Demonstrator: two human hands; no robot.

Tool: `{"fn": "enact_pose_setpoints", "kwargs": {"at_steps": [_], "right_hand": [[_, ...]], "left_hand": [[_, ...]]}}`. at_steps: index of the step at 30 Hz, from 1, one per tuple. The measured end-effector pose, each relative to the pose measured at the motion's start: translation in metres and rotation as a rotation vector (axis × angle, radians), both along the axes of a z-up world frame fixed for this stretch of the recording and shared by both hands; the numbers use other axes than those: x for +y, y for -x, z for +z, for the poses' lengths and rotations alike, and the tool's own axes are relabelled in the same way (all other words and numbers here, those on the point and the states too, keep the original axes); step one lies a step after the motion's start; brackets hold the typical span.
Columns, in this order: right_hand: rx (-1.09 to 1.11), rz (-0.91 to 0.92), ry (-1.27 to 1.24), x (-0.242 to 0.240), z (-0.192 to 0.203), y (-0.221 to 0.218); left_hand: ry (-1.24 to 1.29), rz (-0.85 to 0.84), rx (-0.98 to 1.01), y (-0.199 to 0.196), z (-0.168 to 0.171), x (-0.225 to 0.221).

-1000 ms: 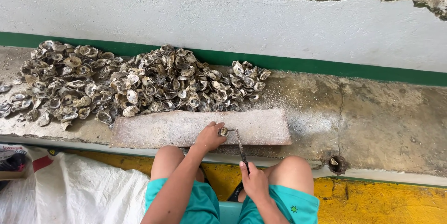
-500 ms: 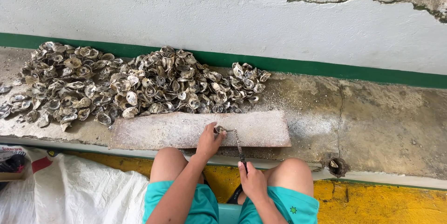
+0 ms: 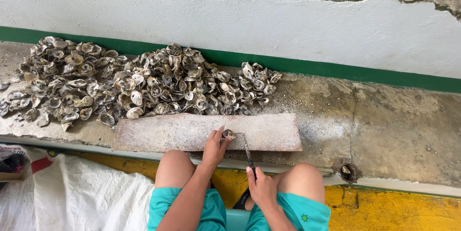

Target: The person picks up an oyster from a pile, places it on a wooden board, and uses a metal tool to pry it open and scrape the shell.

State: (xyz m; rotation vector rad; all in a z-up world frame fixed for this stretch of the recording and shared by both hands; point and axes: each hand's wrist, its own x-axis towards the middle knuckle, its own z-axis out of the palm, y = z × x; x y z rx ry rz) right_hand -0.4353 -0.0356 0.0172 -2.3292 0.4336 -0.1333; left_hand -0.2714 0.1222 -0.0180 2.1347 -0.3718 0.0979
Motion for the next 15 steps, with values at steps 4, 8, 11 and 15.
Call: {"fn": "enact_pose_setpoints", "kwargs": {"at_steps": [4, 8, 11, 15], "right_hand": [[0.008, 0.011, 0.022, 0.000, 0.001, 0.001], [0.027, -0.020, -0.004, 0.001, 0.010, 0.001], [0.036, -0.006, 0.029, -0.001, 0.000, 0.000], [-0.009, -0.013, 0.020, 0.000, 0.005, 0.002]], "left_hand": [[-0.019, -0.004, 0.016, 0.001, 0.001, 0.000], [-0.053, 0.007, 0.018, -0.001, 0.001, -0.001], [-0.064, 0.010, 0.030, -0.001, -0.002, -0.001], [-0.054, 0.014, 0.049, -0.002, 0.002, -0.003]]}}
